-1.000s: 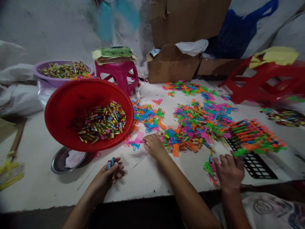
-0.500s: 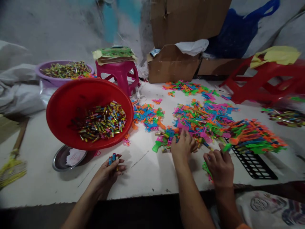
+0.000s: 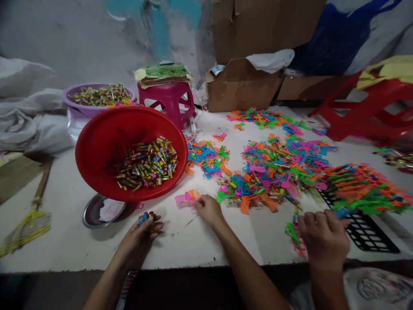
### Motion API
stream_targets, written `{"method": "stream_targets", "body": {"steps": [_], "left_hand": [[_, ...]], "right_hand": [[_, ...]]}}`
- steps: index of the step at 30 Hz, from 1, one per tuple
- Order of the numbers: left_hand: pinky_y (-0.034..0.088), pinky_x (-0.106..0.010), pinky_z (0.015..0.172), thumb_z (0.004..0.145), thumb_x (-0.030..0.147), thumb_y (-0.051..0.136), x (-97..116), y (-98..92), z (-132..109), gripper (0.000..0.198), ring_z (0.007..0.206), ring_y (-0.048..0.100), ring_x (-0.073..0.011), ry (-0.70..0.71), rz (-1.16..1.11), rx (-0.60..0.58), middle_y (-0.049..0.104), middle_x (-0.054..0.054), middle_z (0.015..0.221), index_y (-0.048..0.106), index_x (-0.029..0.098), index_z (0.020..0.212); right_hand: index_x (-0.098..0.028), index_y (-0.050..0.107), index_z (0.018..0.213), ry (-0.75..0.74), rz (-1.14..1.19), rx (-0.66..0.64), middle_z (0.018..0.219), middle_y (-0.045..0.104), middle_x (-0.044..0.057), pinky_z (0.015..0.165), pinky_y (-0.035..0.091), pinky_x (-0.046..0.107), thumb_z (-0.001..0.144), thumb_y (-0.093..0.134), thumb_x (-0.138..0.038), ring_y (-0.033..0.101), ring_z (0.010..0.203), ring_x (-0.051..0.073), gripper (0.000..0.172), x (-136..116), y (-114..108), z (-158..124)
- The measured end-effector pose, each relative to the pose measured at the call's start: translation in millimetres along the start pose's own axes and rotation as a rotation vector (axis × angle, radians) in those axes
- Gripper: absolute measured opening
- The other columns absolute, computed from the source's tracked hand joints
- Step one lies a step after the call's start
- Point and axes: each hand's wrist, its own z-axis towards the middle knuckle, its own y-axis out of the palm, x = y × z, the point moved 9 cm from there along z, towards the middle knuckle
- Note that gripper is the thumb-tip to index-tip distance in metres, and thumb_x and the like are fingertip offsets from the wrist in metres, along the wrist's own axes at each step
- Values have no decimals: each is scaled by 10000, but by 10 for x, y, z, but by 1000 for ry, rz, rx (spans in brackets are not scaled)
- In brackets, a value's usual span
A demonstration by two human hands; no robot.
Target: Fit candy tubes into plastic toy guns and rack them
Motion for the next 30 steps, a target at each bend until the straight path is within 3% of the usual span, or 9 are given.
{"method": "stream_targets", "body": {"steps": [3,6,8,13,16,19,22,26,30], "left_hand": [[493,-168,499,742,239,601,-51,217,32,249,685,643,-137,-31,6,-74,655,-84,770,565,106,950],[436,-149,386,728,265,618,-14,568,13,260,475,596,-96,-4,-30,-129,655,-30,664,522,149,940],[393,-138,331,699,250,648,69,687,-10,245,352,520,-67,29,-25,-126,639,9,580,503,161,877],[442,-96,380,718,77,589,91,480,-9,80,493,603,-73,-61,-302,63,640,-2,601,543,122,767],[457,-96,408,713,58,586,-49,555,-28,83,507,601,-68,-109,-414,35,631,-2,603,570,118,770],[422,-116,374,671,151,660,-133,787,-89,138,431,553,-61,-63,-276,-81,605,11,559,577,117,776],[348,-128,319,601,279,720,-71,897,-172,334,391,514,-55,33,-70,-112,618,2,613,559,121,847],[318,-153,304,598,410,683,175,870,-274,444,413,518,-67,147,84,-108,619,-14,723,525,145,916],[239,-152,280,600,436,668,214,905,-331,450,319,415,-50,128,216,-198,530,47,504,550,132,909]], "right_hand": [[-179,571,661,-45,241,50,640,569,3,580,387,229,788,490,-297,523,622,134,191,16,-264,-252],[-183,596,668,-149,274,44,659,565,13,615,393,244,778,531,-300,519,657,141,173,-214,-389,-375],[-188,616,683,-196,328,0,681,575,22,637,401,255,770,551,-306,525,682,147,161,-314,-402,-384],[-194,629,824,-75,789,-38,757,610,30,671,449,291,786,508,-378,567,691,148,224,-180,-230,-344],[-208,630,893,-102,890,-105,834,622,39,698,461,317,671,630,-411,571,776,180,301,-373,64,-417],[-194,622,879,18,1007,16,742,617,43,637,466,312,703,577,-470,570,745,192,331,-460,166,-455],[-168,583,835,119,1080,161,637,577,22,585,446,277,787,472,-471,551,625,151,326,-401,23,-413],[-187,475,763,34,1051,-28,462,455,-68,420,346,211,800,467,-456,413,390,82,272,-435,-92,-293],[-189,438,705,35,1006,-71,488,429,-69,416,311,202,774,499,-458,382,411,75,284,-432,-76,-303]]}}
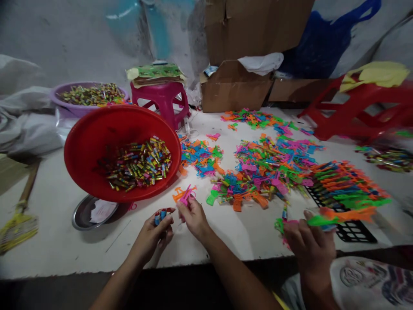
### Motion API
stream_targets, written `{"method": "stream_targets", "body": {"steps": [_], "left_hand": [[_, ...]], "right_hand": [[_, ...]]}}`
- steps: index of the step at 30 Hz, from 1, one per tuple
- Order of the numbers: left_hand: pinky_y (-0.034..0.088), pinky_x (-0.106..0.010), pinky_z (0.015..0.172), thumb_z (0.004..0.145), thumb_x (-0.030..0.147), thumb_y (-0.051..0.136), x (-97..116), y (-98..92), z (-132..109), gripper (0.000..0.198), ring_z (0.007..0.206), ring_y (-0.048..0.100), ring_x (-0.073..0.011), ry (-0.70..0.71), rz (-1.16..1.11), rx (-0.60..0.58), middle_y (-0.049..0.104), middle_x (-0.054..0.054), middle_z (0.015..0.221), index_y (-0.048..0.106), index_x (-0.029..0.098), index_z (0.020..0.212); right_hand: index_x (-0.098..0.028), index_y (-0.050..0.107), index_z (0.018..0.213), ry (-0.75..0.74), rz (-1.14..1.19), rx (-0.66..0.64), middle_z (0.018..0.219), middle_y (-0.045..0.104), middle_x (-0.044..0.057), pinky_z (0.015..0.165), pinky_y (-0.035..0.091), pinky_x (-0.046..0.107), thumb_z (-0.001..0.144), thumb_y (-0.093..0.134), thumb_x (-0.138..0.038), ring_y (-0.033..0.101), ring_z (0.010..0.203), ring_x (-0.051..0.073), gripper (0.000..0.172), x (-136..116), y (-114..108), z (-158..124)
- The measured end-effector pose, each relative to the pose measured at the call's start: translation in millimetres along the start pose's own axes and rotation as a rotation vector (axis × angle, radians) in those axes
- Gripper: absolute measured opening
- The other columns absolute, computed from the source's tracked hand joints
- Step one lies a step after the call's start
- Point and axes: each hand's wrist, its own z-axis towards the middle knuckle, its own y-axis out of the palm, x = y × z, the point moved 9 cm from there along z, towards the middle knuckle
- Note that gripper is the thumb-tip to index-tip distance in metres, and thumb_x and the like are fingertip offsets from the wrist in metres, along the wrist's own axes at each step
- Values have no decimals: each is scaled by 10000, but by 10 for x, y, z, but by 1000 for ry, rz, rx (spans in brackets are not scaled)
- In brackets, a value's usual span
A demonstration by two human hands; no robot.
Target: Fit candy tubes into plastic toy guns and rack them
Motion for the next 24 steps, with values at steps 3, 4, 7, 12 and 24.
{"method": "stream_targets", "body": {"steps": [3,4,7,12,24], "left_hand": [[200,-147,288,582,416,688,6,-30,-7,442,298,389,-35,23,4,28,559,41,516,539,147,899],[196,-146,291,579,410,691,11,-36,-6,431,307,405,-35,34,-5,35,586,28,562,533,154,888],[200,-150,298,596,408,678,20,-26,-5,377,322,432,-40,47,-17,27,620,2,650,524,157,831],[211,-159,320,647,394,646,55,-2,-27,301,294,366,-46,64,44,7,464,72,381,532,146,773],[279,-164,351,704,382,599,-3,49,-25,264,346,398,-31,132,118,-31,583,21,608,543,155,827]], "right_hand": [[-175,469,687,-22,6,-9,536,396,-57,442,291,204,746,542,-438,351,464,73,279,-19,84,-32],[-174,476,695,-13,22,-24,542,388,-56,440,281,206,745,544,-435,338,466,73,274,-17,116,-40],[-179,471,677,11,49,-48,536,376,-56,439,265,210,744,544,-433,322,464,74,273,-22,159,-56],[-187,444,656,8,37,-40,517,398,-55,463,280,220,764,510,-447,345,473,82,290,-37,131,-94],[-172,482,667,86,293,70,528,416,-59,447,282,201,695,621,-415,353,459,69,282,60,79,-89]]}}
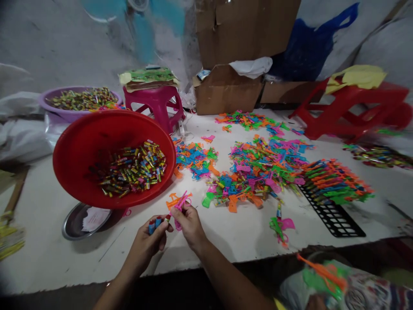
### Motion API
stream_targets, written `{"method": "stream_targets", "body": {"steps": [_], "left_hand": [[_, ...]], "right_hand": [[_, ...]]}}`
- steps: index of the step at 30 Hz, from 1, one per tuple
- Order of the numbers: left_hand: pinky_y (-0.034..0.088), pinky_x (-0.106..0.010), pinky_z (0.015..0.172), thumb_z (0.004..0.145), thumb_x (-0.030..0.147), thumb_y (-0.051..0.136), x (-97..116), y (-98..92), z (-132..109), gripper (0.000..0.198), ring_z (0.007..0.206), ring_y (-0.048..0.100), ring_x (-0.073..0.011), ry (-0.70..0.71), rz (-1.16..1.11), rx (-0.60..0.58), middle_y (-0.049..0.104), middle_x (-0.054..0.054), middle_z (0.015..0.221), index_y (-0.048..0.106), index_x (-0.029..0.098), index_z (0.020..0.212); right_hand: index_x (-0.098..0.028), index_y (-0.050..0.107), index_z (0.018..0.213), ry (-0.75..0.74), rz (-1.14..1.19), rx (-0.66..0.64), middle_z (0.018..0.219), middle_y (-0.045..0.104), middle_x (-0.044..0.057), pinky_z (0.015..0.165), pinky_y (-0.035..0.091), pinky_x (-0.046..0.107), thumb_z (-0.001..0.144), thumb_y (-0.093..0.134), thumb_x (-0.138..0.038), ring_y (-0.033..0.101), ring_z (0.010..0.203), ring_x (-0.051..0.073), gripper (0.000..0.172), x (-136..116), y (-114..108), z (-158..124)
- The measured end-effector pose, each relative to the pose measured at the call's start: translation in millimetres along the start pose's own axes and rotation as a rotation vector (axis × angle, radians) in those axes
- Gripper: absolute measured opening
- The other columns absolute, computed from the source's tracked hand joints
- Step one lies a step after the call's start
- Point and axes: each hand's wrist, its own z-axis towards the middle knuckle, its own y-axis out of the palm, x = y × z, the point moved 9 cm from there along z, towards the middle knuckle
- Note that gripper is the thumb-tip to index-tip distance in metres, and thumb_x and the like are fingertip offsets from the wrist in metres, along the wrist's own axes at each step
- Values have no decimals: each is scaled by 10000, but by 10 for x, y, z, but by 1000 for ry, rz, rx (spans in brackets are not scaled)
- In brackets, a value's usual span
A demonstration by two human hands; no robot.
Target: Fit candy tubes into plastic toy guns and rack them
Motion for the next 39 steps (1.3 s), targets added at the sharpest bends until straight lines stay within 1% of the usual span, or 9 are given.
{"method": "stream_targets", "body": {"steps": [3,8,16,22,24,27,29,34,39], "left_hand": [[359,-177,417,691,369,615,71,-27,-3,267,392,443,-55,78,133,38,564,31,558,569,148,835],[310,-171,357,723,417,561,32,-67,23,338,365,418,-39,51,111,58,600,-1,692,530,152,931],[336,-165,377,699,396,584,136,-57,-20,258,374,409,-50,137,333,8,542,35,549,593,153,784],[408,-198,382,652,469,604,-246,37,129,437,459,553,-120,-22,328,-141,647,-16,694,594,165,965],[450,-221,420,664,533,550,-363,-67,221,505,597,624,-177,-55,311,-49,669,-51,804,584,163,1007],[507,-283,583,676,554,508,-367,-446,346,490,778,640,-230,10,465,247,675,-53,875,598,194,996],[500,-346,709,691,543,484,-326,-617,452,467,887,615,-257,94,627,322,664,-52,951,590,225,1015],[409,-419,896,693,527,440,-250,-795,734,487,1029,543,-284,415,840,284,616,-91,1075,578,186,1012],[428,-395,866,718,505,426,-301,-985,770,458,975,564,-269,482,978,325,637,-100,1007,570,172,997]], "right_hand": [[-162,493,676,0,16,2,583,448,-38,473,310,204,691,621,-421,389,504,78,289,-10,5,-11],[-162,482,659,-40,-65,7,555,381,-53,466,280,198,721,594,-418,322,490,67,286,-48,-46,-38],[-180,449,703,-128,-314,34,571,400,-51,483,313,198,786,482,-439,359,510,77,274,27,-18,-92],[-182,461,664,-64,-507,-32,526,394,-56,480,332,200,787,447,-438,378,492,84,284,21,-278,69],[-174,510,641,-39,-800,117,547,452,-25,538,370,236,770,473,-423,443,550,120,283,-207,-687,155],[-138,606,866,-94,-1291,665,840,584,121,750,381,377,770,488,-394,513,845,254,298,-797,-1327,50],[-128,535,1118,-199,-1479,853,1138,500,192,883,291,459,779,482,-402,407,1078,325,440,-974,-1400,-46],[-301,460,1218,-343,-1695,317,1390,288,41,1017,86,451,801,460,-405,157,1287,250,429,-433,-1136,255],[-266,537,1148,-298,-1724,468,1411,245,45,1022,22,456,811,461,-309,118,1300,229,348,-751,-1710,644]]}}
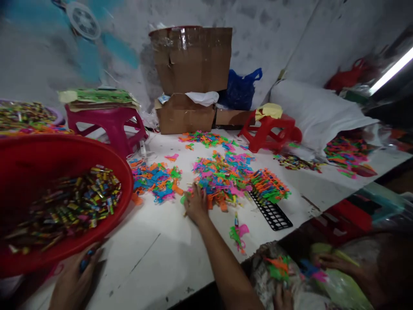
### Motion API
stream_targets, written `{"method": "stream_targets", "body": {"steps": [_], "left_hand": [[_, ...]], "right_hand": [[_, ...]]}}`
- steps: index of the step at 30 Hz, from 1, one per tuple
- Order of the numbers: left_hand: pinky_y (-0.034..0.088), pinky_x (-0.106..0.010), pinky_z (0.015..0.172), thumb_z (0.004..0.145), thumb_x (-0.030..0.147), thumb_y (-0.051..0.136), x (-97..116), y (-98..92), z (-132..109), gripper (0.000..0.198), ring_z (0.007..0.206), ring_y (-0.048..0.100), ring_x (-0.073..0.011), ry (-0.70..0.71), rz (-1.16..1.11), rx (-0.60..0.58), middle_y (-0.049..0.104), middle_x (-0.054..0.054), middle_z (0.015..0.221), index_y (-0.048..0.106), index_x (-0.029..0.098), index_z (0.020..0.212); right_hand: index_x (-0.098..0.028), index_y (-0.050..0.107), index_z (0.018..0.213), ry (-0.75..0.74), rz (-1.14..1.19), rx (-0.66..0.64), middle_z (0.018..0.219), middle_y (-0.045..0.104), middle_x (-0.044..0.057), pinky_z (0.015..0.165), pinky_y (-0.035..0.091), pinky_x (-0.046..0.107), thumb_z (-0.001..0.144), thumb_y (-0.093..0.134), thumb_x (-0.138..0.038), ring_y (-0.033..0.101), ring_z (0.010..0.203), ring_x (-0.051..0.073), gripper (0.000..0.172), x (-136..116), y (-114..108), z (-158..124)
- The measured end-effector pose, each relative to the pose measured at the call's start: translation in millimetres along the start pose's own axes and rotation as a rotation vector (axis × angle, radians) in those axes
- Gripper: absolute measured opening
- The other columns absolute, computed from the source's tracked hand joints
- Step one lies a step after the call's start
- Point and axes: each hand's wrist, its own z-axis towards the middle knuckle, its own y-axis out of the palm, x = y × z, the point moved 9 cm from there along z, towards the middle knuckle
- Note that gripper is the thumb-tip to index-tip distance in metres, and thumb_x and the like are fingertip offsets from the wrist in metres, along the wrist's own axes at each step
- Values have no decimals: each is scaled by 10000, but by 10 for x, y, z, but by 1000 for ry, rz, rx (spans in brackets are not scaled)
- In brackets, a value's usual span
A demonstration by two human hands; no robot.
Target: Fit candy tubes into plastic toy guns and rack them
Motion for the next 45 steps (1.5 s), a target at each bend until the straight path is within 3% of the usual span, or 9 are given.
{"method": "stream_targets", "body": {"steps": [3,7,11,16,24,30,37,41,45], "left_hand": [[435,-375,849,739,496,411,4,-36,-8,424,950,571,-250,-14,16,24,647,-82,967,571,189,983],[424,-380,859,723,522,415,10,-21,10,446,942,570,-254,-49,3,7,648,-90,960,577,181,961],[423,-389,853,729,512,414,-49,-9,3,441,961,562,-263,-115,6,-17,639,-93,983,571,181,976],[411,-376,864,761,470,431,93,-51,28,389,956,552,-249,-85,-18,-34,633,-90,978,578,179,974],[431,-359,879,803,381,423,456,-127,-365,357,1021,549,-216,-99,-163,-5,606,-96,1087,559,169,1057],[313,-507,967,798,250,465,1126,262,-630,313,1175,420,-258,405,-58,-231,555,-88,1199,566,237,1094],[414,-392,888,790,365,470,916,-63,-345,314,1042,519,-236,-31,-330,-120,619,-81,1050,587,204,1032],[467,-273,589,757,452,496,1130,38,-415,415,641,571,-151,-356,-738,-303,622,-33,738,563,145,1027],[297,-175,356,712,463,552,1296,133,-488,521,443,466,-71,-466,-967,-408,604,-19,744,466,160,1128]], "right_hand": [[-226,538,1152,47,-4,59,1402,264,73,1022,-1,460,815,450,-346,131,1296,238,368,33,-103,447],[-271,449,1237,-25,115,-70,1416,236,54,1019,55,458,816,410,-484,121,1298,259,473,-550,97,691],[-292,387,1278,-66,192,-188,1399,279,51,1015,108,458,801,400,-544,121,1298,274,540,-1042,358,334],[-321,446,1229,-159,331,-134,1402,278,20,1024,114,471,797,439,-520,106,1305,273,475,-1270,256,-545],[-154,617,979,83,650,8,1004,594,117,819,403,328,822,443,-357,526,952,206,310,-723,43,-723],[-176,535,569,146,632,-191,641,539,11,631,382,286,591,681,-374,498,682,170,247,-669,247,-659],[-186,451,741,352,1515,-244,563,470,-62,458,347,212,631,643,-425,426,470,84,326,-612,215,-745],[-174,514,837,309,1719,-295,671,532,-21,496,386,209,672,645,-349,460,532,85,273,-962,38,-855],[-186,529,934,239,1763,-346,806,586,21,526,420,222,711,619,-338,517,616,115,285,-1297,-133,-955]]}}
